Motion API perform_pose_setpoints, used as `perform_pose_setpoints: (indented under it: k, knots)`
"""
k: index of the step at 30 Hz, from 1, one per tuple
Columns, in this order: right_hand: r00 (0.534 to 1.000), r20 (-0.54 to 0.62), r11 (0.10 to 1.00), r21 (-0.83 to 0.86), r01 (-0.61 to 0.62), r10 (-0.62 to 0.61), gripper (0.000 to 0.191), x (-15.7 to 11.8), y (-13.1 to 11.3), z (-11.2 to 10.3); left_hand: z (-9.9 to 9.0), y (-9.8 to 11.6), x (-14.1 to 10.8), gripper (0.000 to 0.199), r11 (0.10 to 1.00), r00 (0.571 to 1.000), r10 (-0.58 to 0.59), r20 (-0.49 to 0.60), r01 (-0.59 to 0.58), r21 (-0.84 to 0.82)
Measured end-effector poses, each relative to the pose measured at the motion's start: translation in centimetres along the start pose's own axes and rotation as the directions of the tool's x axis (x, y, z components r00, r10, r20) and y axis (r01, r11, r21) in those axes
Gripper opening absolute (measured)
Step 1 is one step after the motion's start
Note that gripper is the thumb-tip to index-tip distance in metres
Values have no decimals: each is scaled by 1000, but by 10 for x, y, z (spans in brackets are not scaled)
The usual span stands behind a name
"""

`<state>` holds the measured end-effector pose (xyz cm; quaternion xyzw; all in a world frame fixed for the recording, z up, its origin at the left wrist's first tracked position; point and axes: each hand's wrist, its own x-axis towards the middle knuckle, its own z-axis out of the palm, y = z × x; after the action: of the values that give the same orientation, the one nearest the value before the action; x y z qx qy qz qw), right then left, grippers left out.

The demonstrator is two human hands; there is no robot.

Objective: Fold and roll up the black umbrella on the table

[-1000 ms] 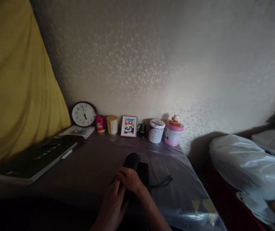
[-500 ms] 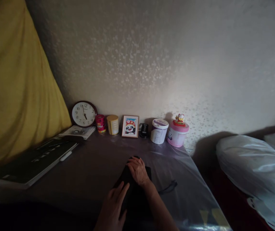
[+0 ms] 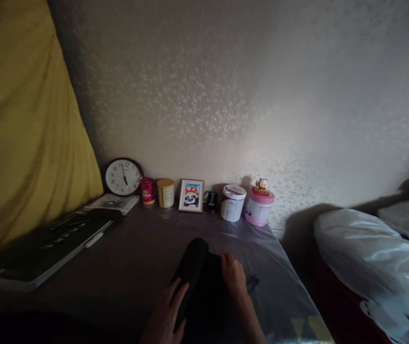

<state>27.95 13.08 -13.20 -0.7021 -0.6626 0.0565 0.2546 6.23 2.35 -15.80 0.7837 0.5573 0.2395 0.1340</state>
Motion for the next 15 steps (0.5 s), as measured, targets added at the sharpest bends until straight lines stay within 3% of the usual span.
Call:
perform_pose_setpoints:
  k: [5,9,15]
  knots:
    - [991,118,987,140,-73,57,35,-29,5,-3,-5,6,-7,67,999,997,22,-73,-24,-29]
    - [990,121,951,290,-111,78,35,-32,-4,-6,-16,18,-8,66,1000,999,-22,-35,22,-2]
    - [990,120,910,401,-111,68,35,-33,-21,-4,-28,30,-11,82,996,995,-76,63,73,52]
